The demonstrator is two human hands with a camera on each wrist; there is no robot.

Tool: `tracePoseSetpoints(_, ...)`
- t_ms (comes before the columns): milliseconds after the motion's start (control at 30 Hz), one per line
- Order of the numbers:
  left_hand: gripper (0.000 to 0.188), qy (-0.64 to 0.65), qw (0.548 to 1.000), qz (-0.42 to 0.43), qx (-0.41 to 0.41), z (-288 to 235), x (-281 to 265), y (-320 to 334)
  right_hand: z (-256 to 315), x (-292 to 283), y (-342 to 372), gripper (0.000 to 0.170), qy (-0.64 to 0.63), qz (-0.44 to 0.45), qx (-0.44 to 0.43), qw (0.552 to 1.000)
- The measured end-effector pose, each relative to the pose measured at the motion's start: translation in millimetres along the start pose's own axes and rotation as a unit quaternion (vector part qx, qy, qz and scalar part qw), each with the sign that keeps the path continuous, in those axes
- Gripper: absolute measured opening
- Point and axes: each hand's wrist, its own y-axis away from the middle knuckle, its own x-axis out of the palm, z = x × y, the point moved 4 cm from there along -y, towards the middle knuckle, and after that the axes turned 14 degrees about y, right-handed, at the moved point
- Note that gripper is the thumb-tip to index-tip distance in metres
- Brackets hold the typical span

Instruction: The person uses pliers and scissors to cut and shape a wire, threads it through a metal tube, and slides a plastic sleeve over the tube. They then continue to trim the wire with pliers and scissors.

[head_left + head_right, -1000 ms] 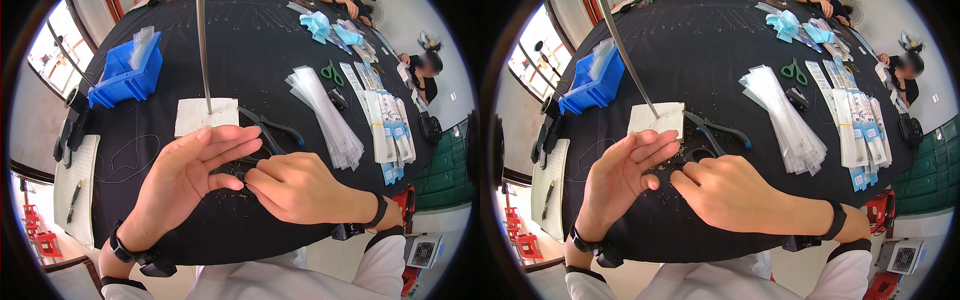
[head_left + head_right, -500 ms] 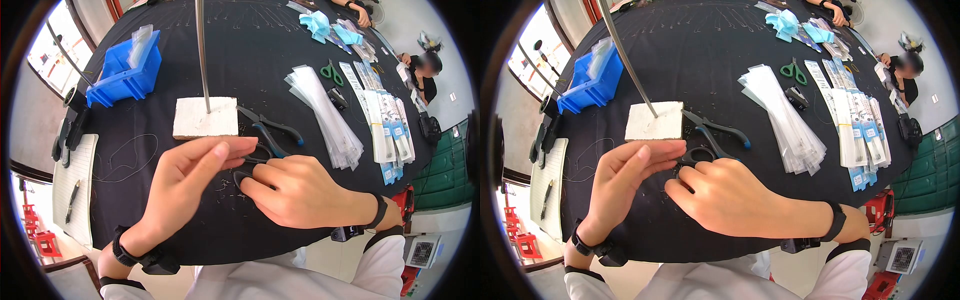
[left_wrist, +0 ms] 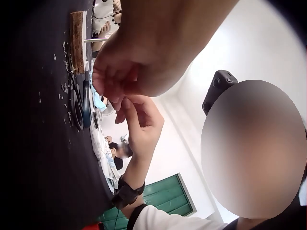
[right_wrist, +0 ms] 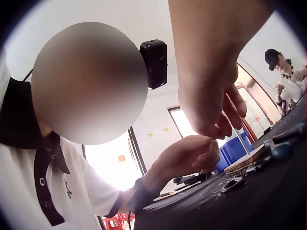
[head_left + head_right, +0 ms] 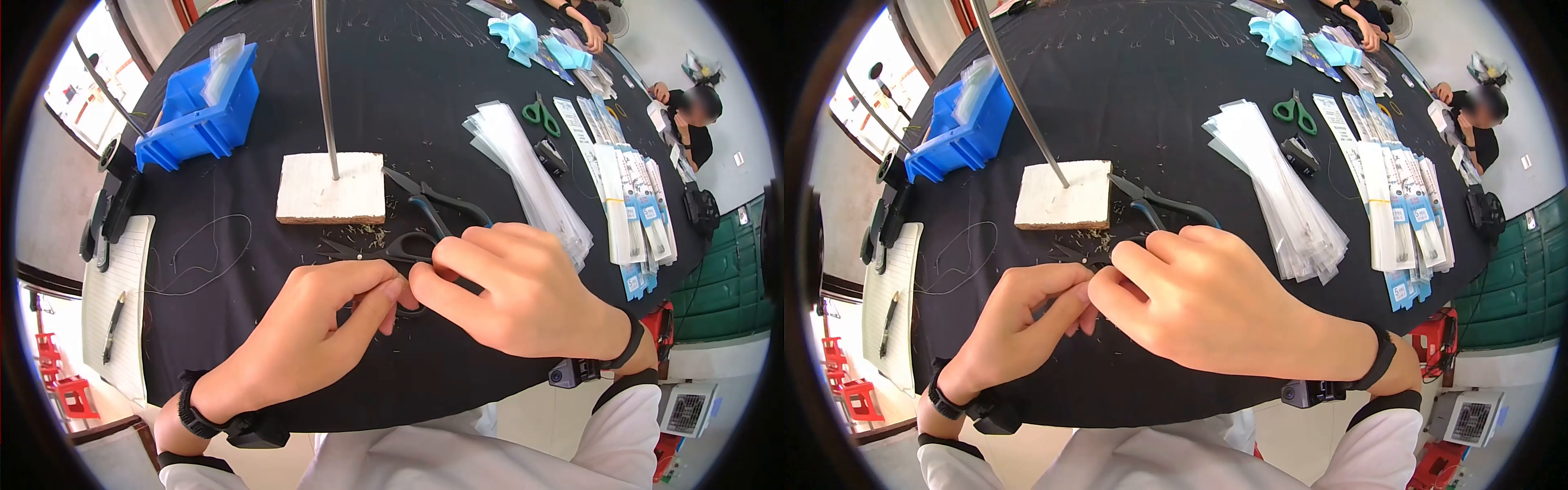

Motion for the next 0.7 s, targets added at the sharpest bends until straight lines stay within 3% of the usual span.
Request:
tracePoseSetpoints(267, 0.017, 0.065, 0.994, 0.045, -0.074, 7.6, -5.7, -0.4, -3.5, 3.7, -0.8, 0.018, -0.01, -0.037, -0.01, 0.999)
tracePoseSetpoints(367, 0.018, 0.137, 0.988, 0.032, -0.059, 8.1, -4.1, -1.6, -6.1, 6.5, -1.8, 0.019, -0.016, -0.052, -0.013, 0.998)
tracePoseSetpoints(700, 0.018, 0.128, 0.99, 0.023, -0.059, 7.7, -6.5, -1.3, -7.5, 9.2, -1.8, 0.02, -0.023, -0.062, -0.012, 0.998)
